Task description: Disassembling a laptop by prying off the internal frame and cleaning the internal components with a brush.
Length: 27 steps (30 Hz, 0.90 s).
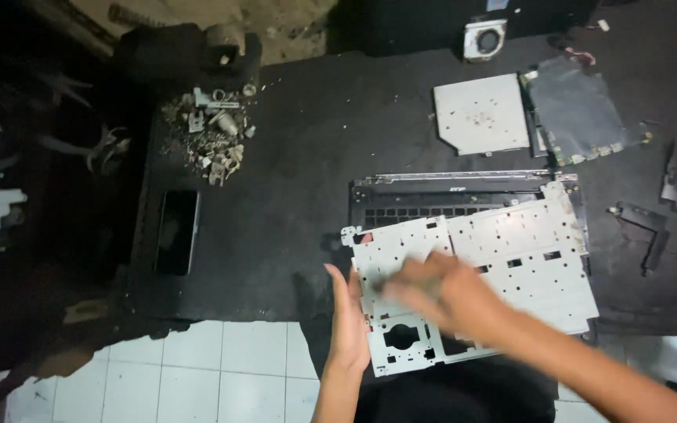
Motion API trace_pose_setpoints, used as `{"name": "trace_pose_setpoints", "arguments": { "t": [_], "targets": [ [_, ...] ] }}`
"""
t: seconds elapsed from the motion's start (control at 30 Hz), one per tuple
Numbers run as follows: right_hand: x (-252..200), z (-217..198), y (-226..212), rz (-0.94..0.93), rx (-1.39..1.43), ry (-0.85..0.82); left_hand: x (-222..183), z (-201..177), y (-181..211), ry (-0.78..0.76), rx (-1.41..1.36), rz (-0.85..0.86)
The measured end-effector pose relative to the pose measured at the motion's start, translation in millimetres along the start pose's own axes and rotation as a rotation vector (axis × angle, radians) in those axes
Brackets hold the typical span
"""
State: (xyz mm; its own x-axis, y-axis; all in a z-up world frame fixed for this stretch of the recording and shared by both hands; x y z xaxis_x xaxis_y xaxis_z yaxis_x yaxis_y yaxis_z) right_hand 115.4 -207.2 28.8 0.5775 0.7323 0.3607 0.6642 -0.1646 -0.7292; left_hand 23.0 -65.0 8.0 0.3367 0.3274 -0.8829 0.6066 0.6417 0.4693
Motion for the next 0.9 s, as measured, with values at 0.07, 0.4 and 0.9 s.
{"name": "trace_pose_setpoints", "arguments": {
  "t": [0.07,0.4,0.9],
  "targets": [
    [16,-1,21,0.016,-0.149,0.169,-5,1,5,0.012,0.031,0.005],
    [48,23,14,-0.019,-0.087,0.145,-4,4,9,0.043,0.166,0.023],
    [-89,-134,132,0.514,-0.526,0.524,-32,37,30,0.208,0.187,0.014]
  ]
}}
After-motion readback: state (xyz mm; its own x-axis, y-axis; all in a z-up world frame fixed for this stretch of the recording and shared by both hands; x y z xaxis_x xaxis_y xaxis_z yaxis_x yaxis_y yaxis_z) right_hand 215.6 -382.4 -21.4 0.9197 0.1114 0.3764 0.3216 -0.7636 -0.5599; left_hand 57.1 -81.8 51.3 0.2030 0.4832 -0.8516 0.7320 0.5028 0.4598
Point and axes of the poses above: each hand's wrist, its own x-axis towards the middle knuckle, its own z-axis out of the palm, y = z × x, the point moved 1 cm from there along x, towards the middle knuckle, and after that the axes turned 11 degrees about y, right-handed, at the moved point
